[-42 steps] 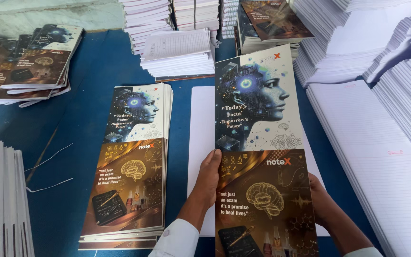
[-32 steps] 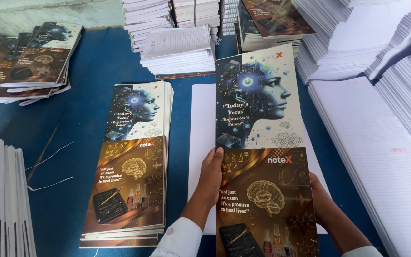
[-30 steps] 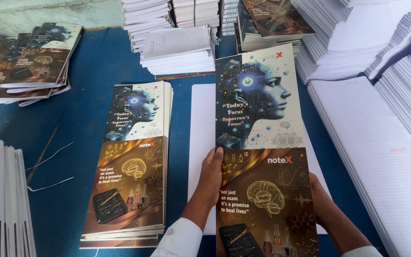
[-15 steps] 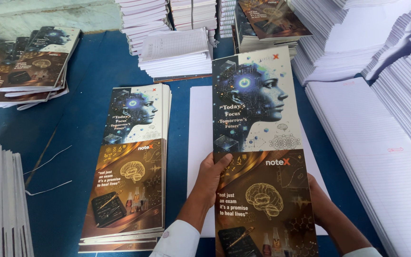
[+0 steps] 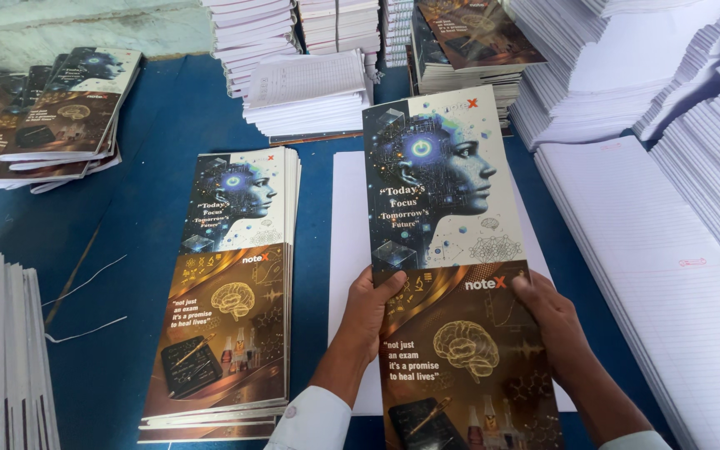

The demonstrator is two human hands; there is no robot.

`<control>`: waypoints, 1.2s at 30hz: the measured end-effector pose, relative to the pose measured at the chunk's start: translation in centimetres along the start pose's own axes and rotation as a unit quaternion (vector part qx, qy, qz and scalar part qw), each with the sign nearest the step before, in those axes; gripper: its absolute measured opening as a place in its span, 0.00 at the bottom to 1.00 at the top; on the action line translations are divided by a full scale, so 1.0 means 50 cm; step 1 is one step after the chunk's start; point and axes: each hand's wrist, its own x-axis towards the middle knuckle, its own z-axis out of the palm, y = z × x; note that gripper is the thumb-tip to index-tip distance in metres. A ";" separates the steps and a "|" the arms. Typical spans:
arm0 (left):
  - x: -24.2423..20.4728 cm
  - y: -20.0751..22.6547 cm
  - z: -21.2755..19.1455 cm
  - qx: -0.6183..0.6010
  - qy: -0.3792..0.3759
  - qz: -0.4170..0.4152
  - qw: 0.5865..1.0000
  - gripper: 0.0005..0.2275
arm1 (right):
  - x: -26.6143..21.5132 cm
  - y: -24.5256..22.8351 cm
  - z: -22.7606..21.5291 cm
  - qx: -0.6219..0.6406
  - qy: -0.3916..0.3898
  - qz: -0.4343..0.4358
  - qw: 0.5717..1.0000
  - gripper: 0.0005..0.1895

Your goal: The person assembles notebooks by inserting loose sheets and index pages into printed covers. They repeatedly pick up a cover, place a blank sheet inside, add a lined index page, and then place the completed unit onto a growing stack.

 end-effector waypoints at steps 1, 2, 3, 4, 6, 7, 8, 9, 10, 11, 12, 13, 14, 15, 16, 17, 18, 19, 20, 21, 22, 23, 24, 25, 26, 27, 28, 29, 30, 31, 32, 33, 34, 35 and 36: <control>0.000 0.000 0.001 0.000 -0.004 0.003 1.000 0.12 | 0.002 0.001 0.000 0.015 -0.005 0.002 1.000 0.38; 0.000 0.002 0.001 -0.001 -0.007 0.006 1.000 0.12 | 0.006 0.003 0.001 0.029 -0.009 0.004 1.000 0.38; 0.000 0.002 0.000 -0.001 -0.011 0.009 1.000 0.12 | 0.010 0.005 0.001 0.043 -0.014 0.005 0.999 0.37; 0.000 0.001 0.001 0.001 -0.014 0.012 1.000 0.12 | 0.014 0.006 -0.002 0.054 -0.016 0.007 0.998 0.37; 0.000 0.001 -0.001 0.005 -0.018 0.020 1.000 0.12 | 0.022 0.010 -0.004 0.077 -0.023 0.008 0.997 0.39; -0.001 -0.001 0.000 0.006 -0.012 0.008 1.000 0.12 | 0.024 0.014 -0.007 0.086 -0.037 0.008 0.996 0.37; -0.004 -0.003 0.001 0.007 -0.007 -0.004 1.000 0.12 | 0.026 0.017 -0.011 0.095 -0.051 0.008 0.994 0.35; -0.004 -0.002 0.003 0.008 -0.002 -0.015 1.000 0.12 | 0.028 0.018 -0.014 0.105 -0.065 0.006 0.992 0.33; -0.005 -0.001 0.005 0.015 -0.009 -0.017 1.000 0.12 | 0.031 0.018 -0.016 0.115 -0.059 0.020 0.991 0.33; -0.006 -0.002 0.009 0.021 -0.016 -0.019 0.999 0.12 | 0.034 0.017 -0.018 0.126 -0.053 0.034 0.990 0.32; -0.008 -0.003 0.014 0.028 -0.023 -0.021 0.999 0.12 | 0.036 0.017 -0.020 0.136 -0.047 0.048 0.988 0.32; -0.009 -0.004 0.019 0.039 -0.024 -0.025 0.999 0.12 | 0.036 0.018 -0.020 0.125 -0.041 0.056 0.990 0.31; -0.012 -0.005 0.026 0.050 -0.026 -0.029 0.998 0.12 | 0.034 0.019 -0.018 0.115 -0.036 0.064 0.991 0.31; -0.015 -0.005 0.030 0.061 -0.027 -0.032 0.997 0.12 | 0.032 0.020 -0.017 0.104 -0.031 0.072 0.991 0.30; -0.017 -0.004 0.033 0.072 -0.033 -0.030 0.996 0.12 | 0.032 0.019 -0.017 0.114 -0.035 0.077 0.990 0.30; -0.017 -0.002 0.036 0.081 -0.040 -0.029 0.995 0.12 | 0.031 0.017 -0.020 0.122 -0.039 0.082 0.988 0.30; -0.018 -0.001 0.038 0.091 -0.047 -0.027 0.994 0.12 | 0.029 0.016 -0.022 0.131 -0.043 0.087 0.987 0.29; -0.020 0.001 0.039 0.092 -0.047 -0.025 0.994 0.12 | 0.029 0.015 -0.021 0.135 -0.044 0.080 0.987 0.29; -0.021 0.003 0.039 0.094 -0.047 -0.022 0.994 0.12 | 0.028 0.015 -0.021 0.140 -0.045 0.073 0.987 0.28; -0.023 0.005 0.038 0.096 -0.047 -0.020 0.994 0.12 | 0.028 0.014 -0.020 0.144 -0.045 0.065 0.986 0.28; -0.024 0.006 0.038 0.083 -0.051 -0.022 0.995 0.12 | 0.029 0.014 -0.020 0.147 -0.043 0.047 0.987 0.27; -0.025 0.007 0.040 0.070 -0.056 -0.025 0.996 0.13 | 0.029 0.013 -0.022 0.148 -0.040 0.029 0.988 0.27; -0.026 0.007 0.042 0.057 -0.061 -0.027 0.996 0.14 | 0.030 0.013 -0.025 0.150 -0.037 0.011 0.988 0.26; -0.027 0.009 0.043 0.077 -0.065 -0.021 0.995 0.15 | 0.030 0.012 -0.027 0.159 -0.038 -0.005 0.987 0.26; -0.028 0.010 0.043 0.097 -0.070 -0.014 0.993 0.17 | 0.031 0.009 -0.031 0.168 -0.039 -0.021 0.985 0.25; -0.027 0.010 0.044 0.117 -0.076 -0.008 0.990 0.18 | 0.031 0.007 -0.036 0.176 -0.038 -0.037 0.983 0.25; -0.028 0.009 0.043 0.115 -0.087 -0.023 0.989 0.20 | 0.030 0.004 -0.040 0.174 -0.029 -0.040 0.984 0.24; -0.029 0.010 0.038 0.113 -0.098 -0.037 0.988 0.21 | 0.031 -0.001 -0.042 0.171 -0.022 -0.044 0.984 0.24; -0.032 0.010 0.034 0.111 -0.109 -0.051 0.987 0.23 | 0.030 -0.006 -0.044 0.169 -0.015 -0.048 0.984 0.23; -0.037 0.009 0.028 0.155 -0.121 -0.054 0.979 0.24 | 0.029 -0.013 -0.044 0.171 -0.003 -0.045 0.984 0.23; -0.045 0.008 0.022 0.198 -0.133 -0.057 0.969 0.25 | 0.026 -0.019 -0.046 0.173 0.009 -0.043 0.984 0.23; -0.051 0.009 0.017 0.241 -0.144 -0.060 0.958 0.27 | 0.022 -0.025 -0.047 0.175 0.020 -0.040 0.984 0.23; -0.056 0.010 0.015 0.251 -0.140 -0.060 0.956 0.27 | 0.019 -0.030 -0.046 0.169 0.021 -0.038 0.985 0.22; -0.061 0.010 0.020 0.259 -0.138 -0.060 0.954 0.28 | 0.016 -0.035 -0.049 0.162 0.024 -0.036 0.986 0.22; -0.067 0.011 0.025 0.268 -0.136 -0.061 0.952 0.28 | 0.013 -0.040 -0.051 0.155 0.026 -0.035 0.987 0.21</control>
